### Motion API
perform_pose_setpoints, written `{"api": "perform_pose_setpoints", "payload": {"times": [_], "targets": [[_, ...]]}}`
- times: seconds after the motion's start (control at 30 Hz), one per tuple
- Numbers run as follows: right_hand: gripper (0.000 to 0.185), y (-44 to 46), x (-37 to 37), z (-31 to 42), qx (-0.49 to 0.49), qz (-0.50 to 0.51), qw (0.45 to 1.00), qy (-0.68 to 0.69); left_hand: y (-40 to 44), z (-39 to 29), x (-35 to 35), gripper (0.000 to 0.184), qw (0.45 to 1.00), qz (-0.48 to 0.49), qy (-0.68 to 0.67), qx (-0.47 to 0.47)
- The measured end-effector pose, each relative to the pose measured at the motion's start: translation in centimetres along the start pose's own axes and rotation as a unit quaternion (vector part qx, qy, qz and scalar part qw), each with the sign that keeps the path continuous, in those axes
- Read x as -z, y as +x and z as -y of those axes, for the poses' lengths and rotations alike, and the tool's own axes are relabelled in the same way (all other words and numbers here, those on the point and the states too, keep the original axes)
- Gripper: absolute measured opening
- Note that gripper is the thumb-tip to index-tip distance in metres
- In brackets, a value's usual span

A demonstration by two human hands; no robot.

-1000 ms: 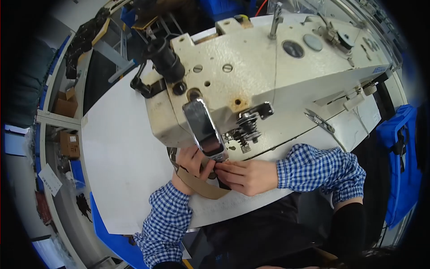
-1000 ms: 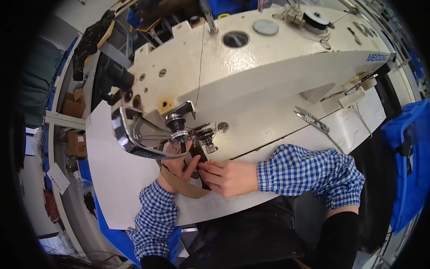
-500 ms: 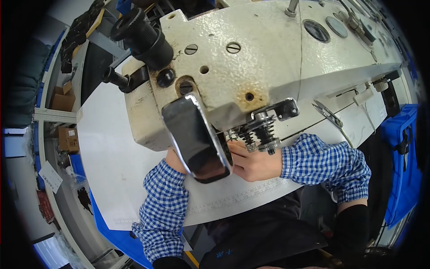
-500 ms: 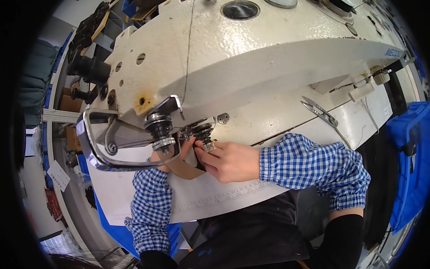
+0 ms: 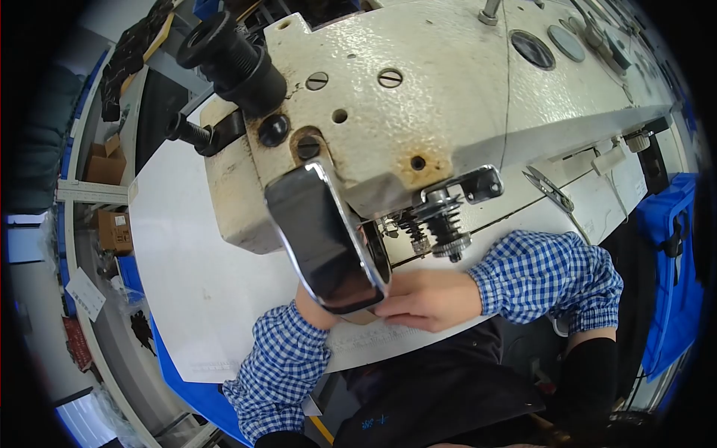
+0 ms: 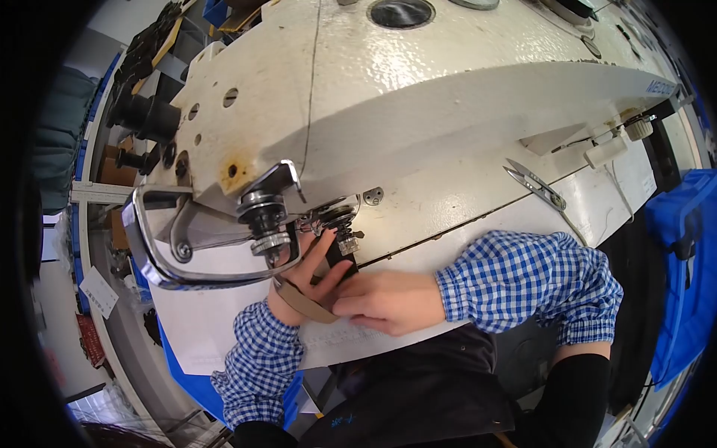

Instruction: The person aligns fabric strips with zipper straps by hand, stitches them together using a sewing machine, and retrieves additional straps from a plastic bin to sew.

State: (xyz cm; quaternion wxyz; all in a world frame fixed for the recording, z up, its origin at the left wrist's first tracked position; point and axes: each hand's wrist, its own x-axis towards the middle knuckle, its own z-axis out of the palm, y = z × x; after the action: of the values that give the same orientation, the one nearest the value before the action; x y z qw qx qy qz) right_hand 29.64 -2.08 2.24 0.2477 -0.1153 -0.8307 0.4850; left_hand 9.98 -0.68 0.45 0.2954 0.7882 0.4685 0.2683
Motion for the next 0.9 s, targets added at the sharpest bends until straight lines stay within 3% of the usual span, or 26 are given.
{"api": "perform_pose_setpoints", "payload": {"times": [0.07,0.2,0.33,0.5,0.63,0.9], "targets": [[0.031,-0.6,-1.4,0.6,-0.055,0.013,0.993,0.101,-0.2,-0.5,-0.1,0.033,0.999,0.000,0.033,-0.019],[0.043,-1.2,-2.9,0.7,-0.025,0.042,0.979,0.199,-0.2,-1.0,0.1,0.041,0.997,0.003,0.071,-0.031],[0.024,-1.4,-2.7,1.0,-0.021,0.063,0.984,0.164,-0.5,-1.5,0.5,0.049,0.994,0.013,0.104,-0.044],[0.024,-2.0,-3.0,0.3,0.061,0.036,0.997,-0.002,-0.8,-1.1,0.1,0.053,0.983,0.010,0.163,-0.080],[0.026,-2.3,-3.3,0.4,0.118,0.017,0.974,-0.190,-0.8,-1.1,-0.1,0.055,0.983,0.016,0.160,-0.091],[0.027,-2.6,-2.4,2.2,0.086,-0.006,0.888,-0.452,-0.3,-2.1,0.3,0.052,0.985,0.003,0.148,-0.093]]}}
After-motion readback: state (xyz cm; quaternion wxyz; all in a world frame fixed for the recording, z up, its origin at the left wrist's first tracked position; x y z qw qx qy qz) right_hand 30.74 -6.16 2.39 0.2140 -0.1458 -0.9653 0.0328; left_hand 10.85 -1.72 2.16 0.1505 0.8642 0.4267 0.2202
